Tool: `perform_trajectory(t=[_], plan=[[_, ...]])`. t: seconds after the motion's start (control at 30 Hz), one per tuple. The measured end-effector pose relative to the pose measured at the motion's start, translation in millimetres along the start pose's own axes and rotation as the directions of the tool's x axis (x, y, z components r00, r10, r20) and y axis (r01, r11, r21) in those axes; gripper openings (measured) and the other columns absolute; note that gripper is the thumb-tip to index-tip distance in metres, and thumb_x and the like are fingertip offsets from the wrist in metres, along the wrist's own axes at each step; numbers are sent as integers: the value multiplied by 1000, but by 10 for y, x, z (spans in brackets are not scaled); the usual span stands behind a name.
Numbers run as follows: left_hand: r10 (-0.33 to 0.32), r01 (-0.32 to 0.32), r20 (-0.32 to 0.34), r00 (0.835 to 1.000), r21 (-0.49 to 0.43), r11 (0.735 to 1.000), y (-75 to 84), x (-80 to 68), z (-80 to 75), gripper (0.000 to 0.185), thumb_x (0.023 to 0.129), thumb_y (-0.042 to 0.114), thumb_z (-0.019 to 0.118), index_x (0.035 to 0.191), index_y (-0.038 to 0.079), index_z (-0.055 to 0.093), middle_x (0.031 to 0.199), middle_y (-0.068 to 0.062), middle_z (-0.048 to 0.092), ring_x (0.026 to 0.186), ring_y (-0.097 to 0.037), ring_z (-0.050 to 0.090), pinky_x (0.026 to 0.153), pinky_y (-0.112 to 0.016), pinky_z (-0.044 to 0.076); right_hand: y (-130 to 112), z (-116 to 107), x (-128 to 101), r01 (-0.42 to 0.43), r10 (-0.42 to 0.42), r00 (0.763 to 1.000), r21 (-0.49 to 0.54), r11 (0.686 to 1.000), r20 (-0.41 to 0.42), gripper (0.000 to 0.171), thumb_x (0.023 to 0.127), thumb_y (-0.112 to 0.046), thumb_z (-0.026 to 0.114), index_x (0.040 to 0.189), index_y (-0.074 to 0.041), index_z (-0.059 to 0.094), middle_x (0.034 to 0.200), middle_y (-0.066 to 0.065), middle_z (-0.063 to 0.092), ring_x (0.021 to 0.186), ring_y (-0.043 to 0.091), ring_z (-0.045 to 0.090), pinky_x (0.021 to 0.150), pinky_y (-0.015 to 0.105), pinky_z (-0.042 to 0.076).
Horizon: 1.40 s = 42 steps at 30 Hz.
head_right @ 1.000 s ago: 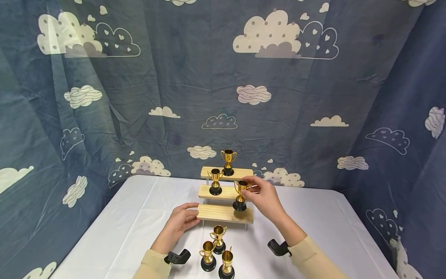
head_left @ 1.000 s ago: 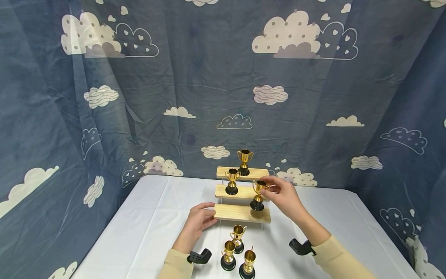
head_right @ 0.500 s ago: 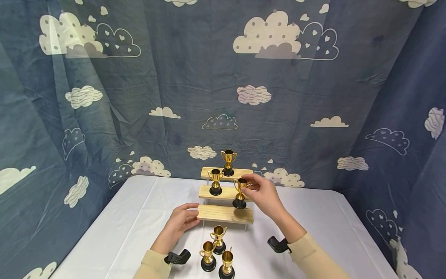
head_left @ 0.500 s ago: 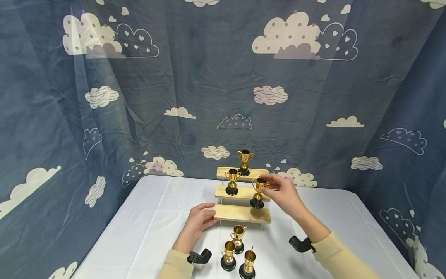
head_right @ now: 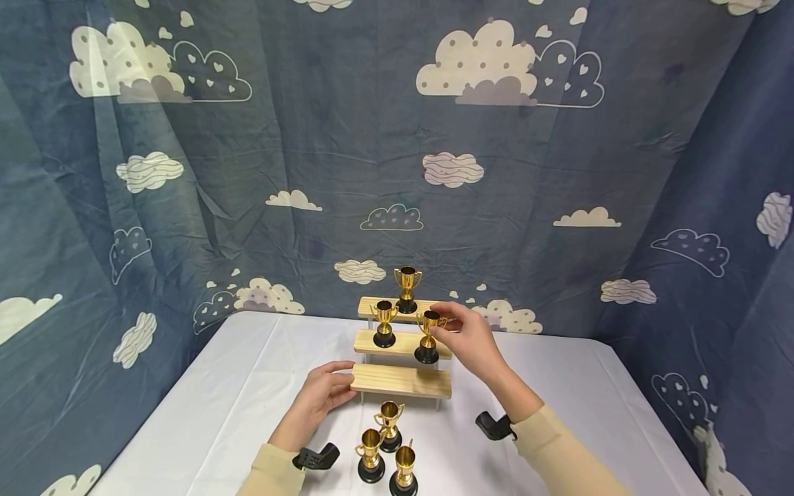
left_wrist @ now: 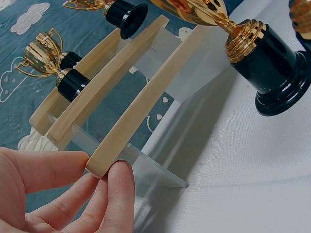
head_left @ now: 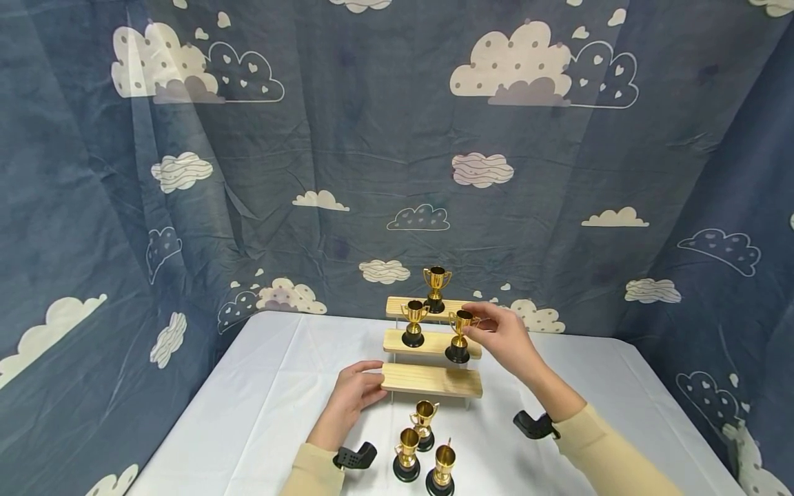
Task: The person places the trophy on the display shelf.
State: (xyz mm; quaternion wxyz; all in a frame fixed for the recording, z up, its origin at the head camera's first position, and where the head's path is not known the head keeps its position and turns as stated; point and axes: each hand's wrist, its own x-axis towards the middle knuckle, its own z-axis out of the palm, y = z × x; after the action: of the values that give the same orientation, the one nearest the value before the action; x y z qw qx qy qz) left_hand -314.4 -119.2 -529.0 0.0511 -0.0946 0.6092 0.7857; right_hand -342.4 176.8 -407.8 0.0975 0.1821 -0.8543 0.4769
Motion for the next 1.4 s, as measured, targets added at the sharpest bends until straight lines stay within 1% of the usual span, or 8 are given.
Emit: perform_trajectory(t=[0.13,0.3,0.4,0.73,1.0,1.17,1.4], plan=[[-1,1,-4,1000,3,1000,-13,18,-7,43,84,-2,67,126,-4,63,107,-17,68,85,-21,70,78,-36,61,3,-5,41,-4,4,1000,0,1000,13,43,90,-14,76,131,-16,65,125,5,66,96,21,69,78,35,60],[-5,6,-12,1000,10,1000,-16,30,-9,43,84,-2,67,126,-4,63,108,-17,68,85,-21,70,77,-35,61,17,6,83,-16,16,1000,-2,1000,24,41,90,-15,76,129,-21,65,126,5,66,97,20,69,80,37,60],[-9,9,-17,1000,11,1000,-20,31,-15,42,84,-2,68,126,-3,64,108,-17,67,84,-20,70,77,-34,61,34,11,102,-23,23,999,-8,1000,31,42,90,-15,76,130,-20,65,125,5,66,98,21,69,81,39,60],[-9,9,-15,1000,11,1000,-24,25,-11,42,84,-2,68,126,-3,64,107,-17,68,83,-20,70,76,-34,61,75,9,167,-31,34,998,-58,998,44,42,91,-19,75,132,-24,64,127,4,64,100,21,68,81,41,59],[-5,5,-14,1000,5,1000,-25,29,-8,42,83,-2,67,125,-3,64,106,-17,68,83,-20,70,76,-33,61,84,9,213,-28,33,998,-83,996,50,43,91,-18,75,133,-22,64,126,6,64,100,22,68,81,40,60],[-1,1,-14,1000,1,1000,-27,34,-7,41,83,-2,68,124,-4,64,105,-17,68,82,-20,70,76,-34,61,79,18,239,-24,28,998,-76,997,52,43,91,-17,76,132,-20,64,124,6,65,99,22,69,79,39,60],[-5,5,-21,1000,-1,1000,-34,34,-7,42,83,-2,68,124,-3,65,104,-16,69,82,-20,70,76,-33,61,150,34,250,-34,39,997,-76,997,66,44,92,-16,75,134,-20,63,126,7,64,100,22,69,80,38,60]])
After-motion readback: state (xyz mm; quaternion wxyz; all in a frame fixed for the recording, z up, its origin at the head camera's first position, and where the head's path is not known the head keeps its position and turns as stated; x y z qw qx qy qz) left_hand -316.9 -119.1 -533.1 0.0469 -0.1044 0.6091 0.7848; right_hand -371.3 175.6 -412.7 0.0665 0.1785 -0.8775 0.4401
